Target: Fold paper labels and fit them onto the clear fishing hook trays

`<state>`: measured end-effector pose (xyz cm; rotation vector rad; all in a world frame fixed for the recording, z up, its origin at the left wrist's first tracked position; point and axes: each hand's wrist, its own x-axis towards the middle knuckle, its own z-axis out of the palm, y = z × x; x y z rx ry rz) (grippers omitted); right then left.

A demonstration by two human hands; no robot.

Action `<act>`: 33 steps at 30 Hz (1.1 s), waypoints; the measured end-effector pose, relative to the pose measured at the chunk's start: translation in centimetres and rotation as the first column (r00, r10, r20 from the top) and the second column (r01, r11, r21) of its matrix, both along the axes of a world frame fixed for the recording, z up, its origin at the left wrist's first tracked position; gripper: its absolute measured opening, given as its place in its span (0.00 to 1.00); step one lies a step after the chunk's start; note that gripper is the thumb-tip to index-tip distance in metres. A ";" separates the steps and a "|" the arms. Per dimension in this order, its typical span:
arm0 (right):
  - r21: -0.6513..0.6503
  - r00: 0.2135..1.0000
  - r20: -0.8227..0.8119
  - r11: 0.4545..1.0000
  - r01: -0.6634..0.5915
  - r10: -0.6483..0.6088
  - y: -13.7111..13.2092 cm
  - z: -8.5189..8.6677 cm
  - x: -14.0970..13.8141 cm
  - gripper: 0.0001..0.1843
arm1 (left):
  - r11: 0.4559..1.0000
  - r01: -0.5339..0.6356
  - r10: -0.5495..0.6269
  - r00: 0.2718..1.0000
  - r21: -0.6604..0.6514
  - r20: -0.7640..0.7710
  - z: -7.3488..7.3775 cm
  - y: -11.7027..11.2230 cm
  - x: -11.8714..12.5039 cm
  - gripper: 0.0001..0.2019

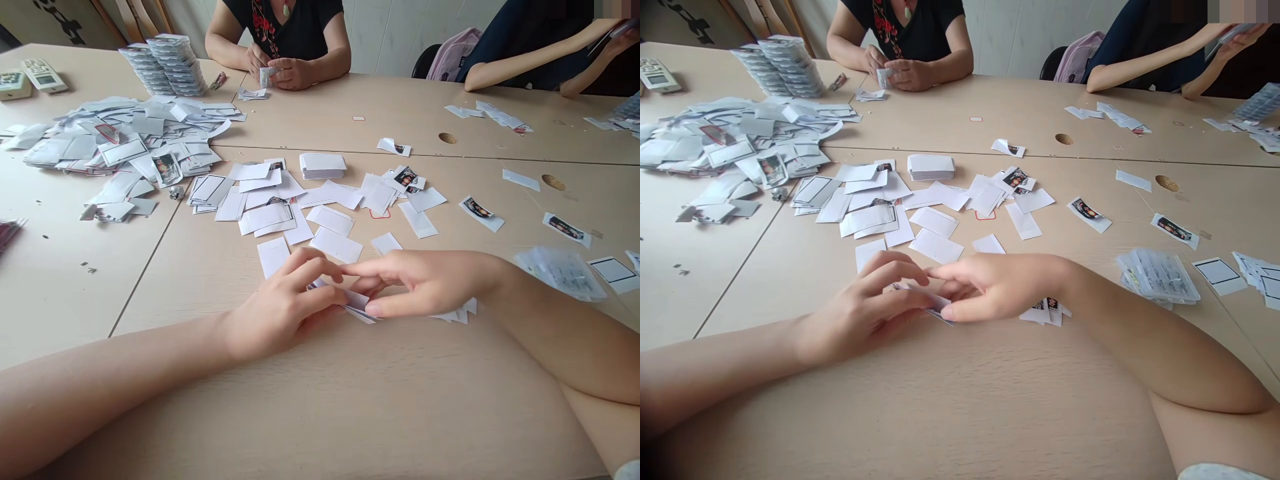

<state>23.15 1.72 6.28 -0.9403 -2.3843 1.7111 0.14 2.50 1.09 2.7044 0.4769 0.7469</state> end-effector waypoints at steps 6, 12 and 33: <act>0.671 0.782 0.106 0.624 0.400 -0.615 1.6 -3.9 -0.5 0.18 | 0.999 0.046 -0.045 0.999 0.028 -0.027 -0.5 0.2 -0.1 0.09; 0.666 0.762 0.219 0.665 0.339 -0.609 1.7 -4.7 -0.8 0.11 | 0.998 0.049 -0.049 0.999 -0.038 -0.013 -0.1 0.0 0.0 0.08; 0.278 0.954 0.044 0.921 0.275 -0.298 0.4 -1.9 -0.5 0.07 | 0.985 -0.151 0.152 0.988 -0.088 0.003 -0.1 0.3 -0.1 0.03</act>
